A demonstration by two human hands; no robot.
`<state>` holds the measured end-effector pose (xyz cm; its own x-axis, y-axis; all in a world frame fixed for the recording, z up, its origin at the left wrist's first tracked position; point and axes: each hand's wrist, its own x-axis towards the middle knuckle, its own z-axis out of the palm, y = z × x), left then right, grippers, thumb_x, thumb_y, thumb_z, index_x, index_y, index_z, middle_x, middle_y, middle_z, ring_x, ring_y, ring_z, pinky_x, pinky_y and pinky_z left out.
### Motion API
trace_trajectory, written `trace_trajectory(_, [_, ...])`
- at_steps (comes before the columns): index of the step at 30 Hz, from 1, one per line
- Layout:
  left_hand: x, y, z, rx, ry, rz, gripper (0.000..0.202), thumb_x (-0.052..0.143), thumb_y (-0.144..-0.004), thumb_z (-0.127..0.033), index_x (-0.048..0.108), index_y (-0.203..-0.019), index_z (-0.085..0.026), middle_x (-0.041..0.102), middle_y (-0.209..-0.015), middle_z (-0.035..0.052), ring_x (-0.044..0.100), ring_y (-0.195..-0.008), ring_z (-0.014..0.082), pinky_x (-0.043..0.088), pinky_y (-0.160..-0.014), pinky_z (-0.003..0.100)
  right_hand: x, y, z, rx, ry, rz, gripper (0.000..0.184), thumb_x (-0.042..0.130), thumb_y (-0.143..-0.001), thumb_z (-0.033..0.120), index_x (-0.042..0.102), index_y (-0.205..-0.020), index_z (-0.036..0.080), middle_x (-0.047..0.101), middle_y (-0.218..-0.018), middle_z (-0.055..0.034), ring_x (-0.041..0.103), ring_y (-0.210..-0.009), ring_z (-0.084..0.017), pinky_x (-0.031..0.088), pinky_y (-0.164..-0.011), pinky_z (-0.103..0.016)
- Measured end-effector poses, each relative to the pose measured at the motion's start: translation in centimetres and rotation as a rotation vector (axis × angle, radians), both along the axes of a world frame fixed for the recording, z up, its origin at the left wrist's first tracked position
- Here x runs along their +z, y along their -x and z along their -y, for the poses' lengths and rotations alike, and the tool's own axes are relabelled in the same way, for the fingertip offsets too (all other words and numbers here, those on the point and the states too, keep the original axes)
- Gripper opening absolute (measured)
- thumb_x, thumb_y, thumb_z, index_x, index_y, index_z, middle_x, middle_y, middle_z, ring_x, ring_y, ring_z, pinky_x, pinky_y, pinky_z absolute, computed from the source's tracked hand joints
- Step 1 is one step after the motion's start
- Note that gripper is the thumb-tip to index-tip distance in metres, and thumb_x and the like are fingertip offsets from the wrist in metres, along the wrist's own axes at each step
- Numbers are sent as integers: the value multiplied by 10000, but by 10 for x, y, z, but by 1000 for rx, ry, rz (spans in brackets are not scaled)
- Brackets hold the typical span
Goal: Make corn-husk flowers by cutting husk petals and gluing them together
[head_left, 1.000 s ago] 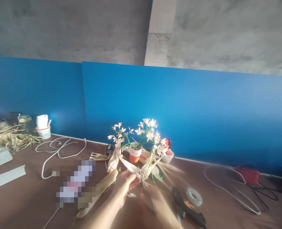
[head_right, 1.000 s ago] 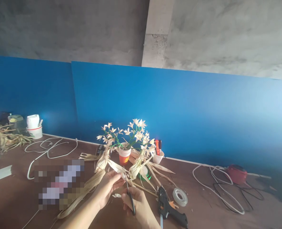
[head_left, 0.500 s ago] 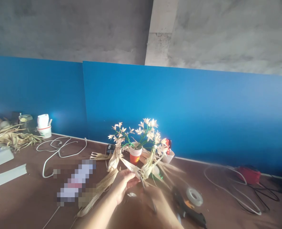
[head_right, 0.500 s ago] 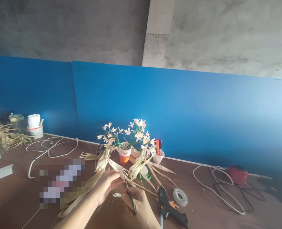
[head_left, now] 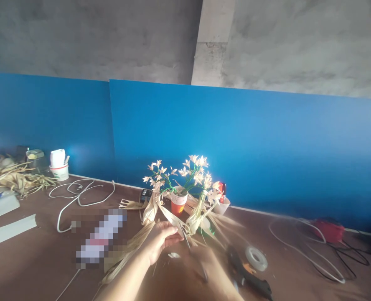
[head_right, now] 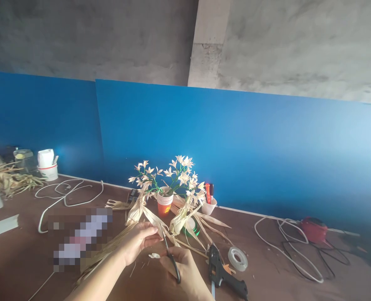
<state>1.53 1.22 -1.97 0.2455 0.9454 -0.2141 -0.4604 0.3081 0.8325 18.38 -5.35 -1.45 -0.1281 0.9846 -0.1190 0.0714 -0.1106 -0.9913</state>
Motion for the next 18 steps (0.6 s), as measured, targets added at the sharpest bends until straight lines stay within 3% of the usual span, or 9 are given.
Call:
trace_trajectory(8, [6,-2,0,32,-77,-162,190,769,-697,-258,607,-682,-160,737,-644,34,725,-659,186,574,-678,292,4,0,-3,86,28,128,347,700,-706,481,682,-710,135,496,-500,31,397,-489,-94,289,-465,-222])
trace_trajectory(14, [9,-1,4,-18,-140,-266,190,740,-685,-318,619,-702,-173,747,-657,23,725,-686,191,548,-671,285,-6,1,-5,113,81,78,486,699,-687,587,697,-865,135,486,-546,35,431,-522,-114,329,-512,-248])
trace_trajectory(18, [8,-2,4,-11,-149,-280,190,720,-696,-328,611,-686,-172,744,-645,21,722,-675,182,540,-664,276,-6,1,-5,108,50,102,472,706,-696,582,704,-843,133,501,-546,27,456,-553,-126,344,-529,-246])
